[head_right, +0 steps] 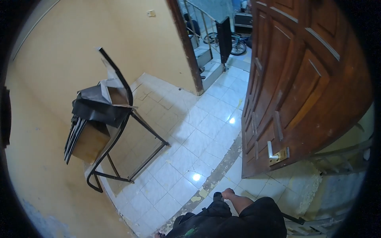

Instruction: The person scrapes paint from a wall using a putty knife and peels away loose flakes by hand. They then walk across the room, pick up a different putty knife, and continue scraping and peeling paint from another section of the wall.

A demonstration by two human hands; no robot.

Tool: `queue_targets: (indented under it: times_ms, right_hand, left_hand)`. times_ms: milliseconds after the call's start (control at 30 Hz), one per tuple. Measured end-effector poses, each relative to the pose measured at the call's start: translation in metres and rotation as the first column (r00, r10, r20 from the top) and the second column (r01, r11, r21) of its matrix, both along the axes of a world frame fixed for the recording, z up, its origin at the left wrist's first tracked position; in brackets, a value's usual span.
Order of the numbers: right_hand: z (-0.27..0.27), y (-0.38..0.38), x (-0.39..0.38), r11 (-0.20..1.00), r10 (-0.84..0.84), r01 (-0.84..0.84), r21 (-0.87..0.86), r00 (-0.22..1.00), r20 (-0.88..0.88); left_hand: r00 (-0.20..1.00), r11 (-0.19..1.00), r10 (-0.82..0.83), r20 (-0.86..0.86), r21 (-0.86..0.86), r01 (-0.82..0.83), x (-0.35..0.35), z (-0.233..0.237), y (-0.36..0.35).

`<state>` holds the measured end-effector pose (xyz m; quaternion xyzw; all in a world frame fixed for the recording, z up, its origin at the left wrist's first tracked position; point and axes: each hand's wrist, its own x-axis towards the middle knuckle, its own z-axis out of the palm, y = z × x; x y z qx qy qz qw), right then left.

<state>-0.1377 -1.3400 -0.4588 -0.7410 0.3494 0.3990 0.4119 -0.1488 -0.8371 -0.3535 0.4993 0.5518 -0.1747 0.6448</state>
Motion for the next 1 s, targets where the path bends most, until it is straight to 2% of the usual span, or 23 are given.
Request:
queue_targets:
  times_ms: [100,167,233,267,300,333,400,467,500,533,600,633,667,700,733,800,867,900,967,1000]
  right_hand:
    - [0.009,0.006,0.008,0.998,0.028,-0.032,-0.058,0.997,-0.079]
    - [0.015,0.012,0.018,0.99,0.099,-0.1,-0.097,0.995,-0.016]
    - [-0.044,0.017,0.03,0.917,0.396,-0.388,-0.088,0.87,0.293]
    - [-0.004,0.037,0.039,0.924,-0.324,0.28,0.26,0.935,0.143]
    - [0.025,0.052,0.051,0.949,-0.236,0.187,0.253,0.955,0.18]
    - [0.058,0.069,0.057,0.935,-0.292,0.244,0.256,0.941,0.173]
    - [0.087,0.107,0.068,0.984,-0.158,0.141,0.107,0.973,0.169]
    - [0.089,0.149,0.078,0.989,0.147,-0.15,0.004,0.976,0.159]
    - [0.096,0.174,0.083,0.974,0.224,-0.22,-0.046,0.961,0.163]
    - [0.062,0.187,0.091,0.765,0.64,-0.552,-0.332,0.707,0.3]
    - [0.085,0.248,0.102,0.912,0.345,-0.4,0.094,0.871,0.35]
    - [0.094,0.281,0.107,0.889,0.339,-0.421,0.182,0.87,0.358]
    - [0.101,0.317,0.111,0.864,0.313,-0.422,0.274,0.877,0.364]
    - [0.113,0.356,0.114,0.822,0.322,-0.469,0.325,0.852,0.414]
    - [0.116,0.389,0.117,0.742,0.387,-0.576,0.342,0.785,0.484]
    - [0.142,0.456,0.118,0.559,0.615,-0.803,0.206,0.569,0.547]
    - [0.174,0.515,0.113,0.41,0.647,-0.891,0.193,0.434,0.627]
    - [0.178,0.541,0.112,0.34,0.689,-0.934,0.109,0.326,0.647]
    - [0.219,0.594,0.104,0.317,0.645,-0.935,0.159,0.335,0.687]
    - [0.241,0.618,0.1,0.307,0.618,-0.92,0.242,0.386,0.685]
  left_hand:
    - [0.999,0.999,0.045,-0.006,-0.008,-0.045,-0.025,-0.008,0.013]
    - [0.996,0.996,0.084,-0.01,-0.013,-0.084,-0.045,-0.013,0.023]
    - [0.992,0.992,0.126,-0.011,-0.021,-0.127,-0.068,-0.019,0.037]
    - [0.988,0.988,0.154,-0.01,-0.021,-0.155,-0.084,-0.023,0.047]
    - [0.982,0.982,0.187,-0.006,-0.022,-0.187,-0.104,-0.034,0.06]
    - [0.976,0.975,0.22,0.008,-0.024,-0.219,-0.125,-0.044,0.075]
    - [0.946,0.947,0.318,0.056,-0.056,-0.316,-0.162,-0.089,0.094]
    - [0.856,0.885,0.465,0.227,-0.148,-0.441,-0.186,-0.142,0.11]
    - [0.834,0.839,0.542,0.102,-0.118,-0.531,-0.195,-0.153,0.124]
    - [0.784,0.781,0.62,-0.017,-0.075,-0.62,-0.183,-0.107,0.116]
    - [0.78,0.789,0.614,0.116,-0.057,-0.612,-0.185,-0.06,0.107]
    - [0.757,0.764,0.641,0.127,-0.016,-0.645,-0.19,-0.051,0.113]
    - [0.735,0.724,0.677,0.05,0.138,-0.676,-0.205,-0.104,0.128]
    - [0.722,0.715,0.692,-0.008,0.147,-0.684,-0.212,-0.098,0.137]
    - [0.71,0.705,0.704,-0.02,0.138,-0.695,-0.214,-0.076,0.142]
    - [0.702,0.698,0.71,-0.055,0.182,-0.693,-0.233,-0.061,0.156]
    - [0.659,0.655,0.751,-0.046,0.185,-0.733,-0.264,-0.053,0.16]
    - [0.631,0.625,0.775,-0.03,0.182,-0.759,-0.28,-0.051,0.158]
    - [0.563,0.562,0.825,-0.051,0.184,-0.806,-0.315,-0.056,0.153]
    - [0.508,0.509,0.859,-0.059,0.183,-0.841,-0.33,-0.058,0.147]
